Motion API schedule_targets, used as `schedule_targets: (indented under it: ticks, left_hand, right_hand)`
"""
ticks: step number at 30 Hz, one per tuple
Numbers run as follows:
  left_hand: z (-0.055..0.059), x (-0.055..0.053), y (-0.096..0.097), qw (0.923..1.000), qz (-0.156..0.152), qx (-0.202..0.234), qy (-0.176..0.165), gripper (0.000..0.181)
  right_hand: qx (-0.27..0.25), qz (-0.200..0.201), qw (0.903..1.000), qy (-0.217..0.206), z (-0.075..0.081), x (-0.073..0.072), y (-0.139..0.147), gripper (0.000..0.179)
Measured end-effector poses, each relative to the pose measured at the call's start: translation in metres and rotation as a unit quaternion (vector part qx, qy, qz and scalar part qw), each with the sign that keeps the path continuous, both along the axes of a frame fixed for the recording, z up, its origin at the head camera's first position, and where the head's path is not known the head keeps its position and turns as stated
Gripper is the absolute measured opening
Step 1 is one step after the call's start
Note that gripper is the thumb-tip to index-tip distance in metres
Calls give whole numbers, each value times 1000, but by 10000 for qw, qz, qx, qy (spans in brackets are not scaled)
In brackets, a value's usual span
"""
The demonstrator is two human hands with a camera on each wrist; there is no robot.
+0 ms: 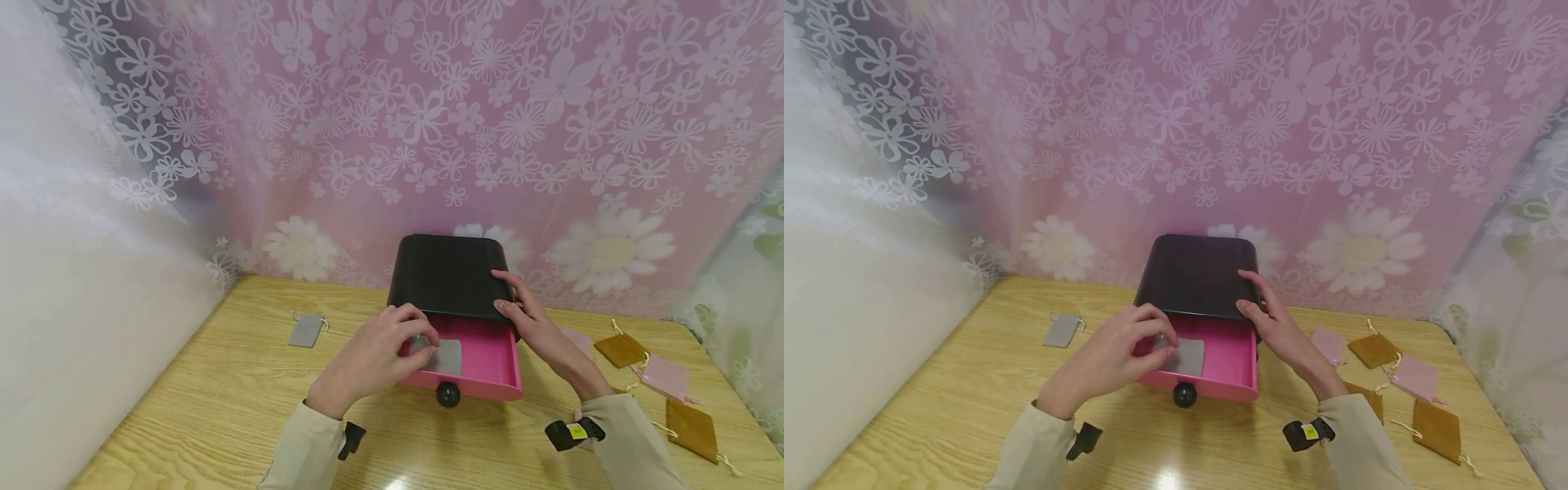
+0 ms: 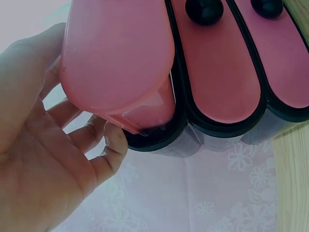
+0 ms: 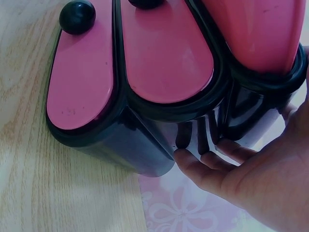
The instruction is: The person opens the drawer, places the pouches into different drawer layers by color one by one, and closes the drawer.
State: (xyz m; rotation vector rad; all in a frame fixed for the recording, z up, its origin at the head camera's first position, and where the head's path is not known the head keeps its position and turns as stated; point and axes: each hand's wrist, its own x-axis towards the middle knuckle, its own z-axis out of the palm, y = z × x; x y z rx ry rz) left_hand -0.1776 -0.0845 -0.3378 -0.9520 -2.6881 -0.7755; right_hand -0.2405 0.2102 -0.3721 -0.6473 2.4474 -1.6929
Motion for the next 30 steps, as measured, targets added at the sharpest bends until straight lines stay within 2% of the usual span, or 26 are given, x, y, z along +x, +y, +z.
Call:
schedule_targets:
  ticks: [6,10,15,23,30]
  left_hand:
    - [-1,-1,-5,9990,-132,410,-140,7]
    - [-1,-3,-10,9956,-262,830,-336,10]
    - [-2,-4,-16,9912,-311,1229,-379,14]
    - [-7,-7,-25,9849,-224,1689,-310,17]
    - [-11,-8,-33,9836,97,1782,-240,24]
  right_hand:
    - [15,-7,10000,-17,1,1,0,58]
    - [-38,27,10000,-24,1,1,-1,58]
    - [-39,43,10000,-19,1,1,0,58]
    - [-26,42,10000,-28,1,1,0,58]
    - [9,15,10000,18,0,0,0,58]
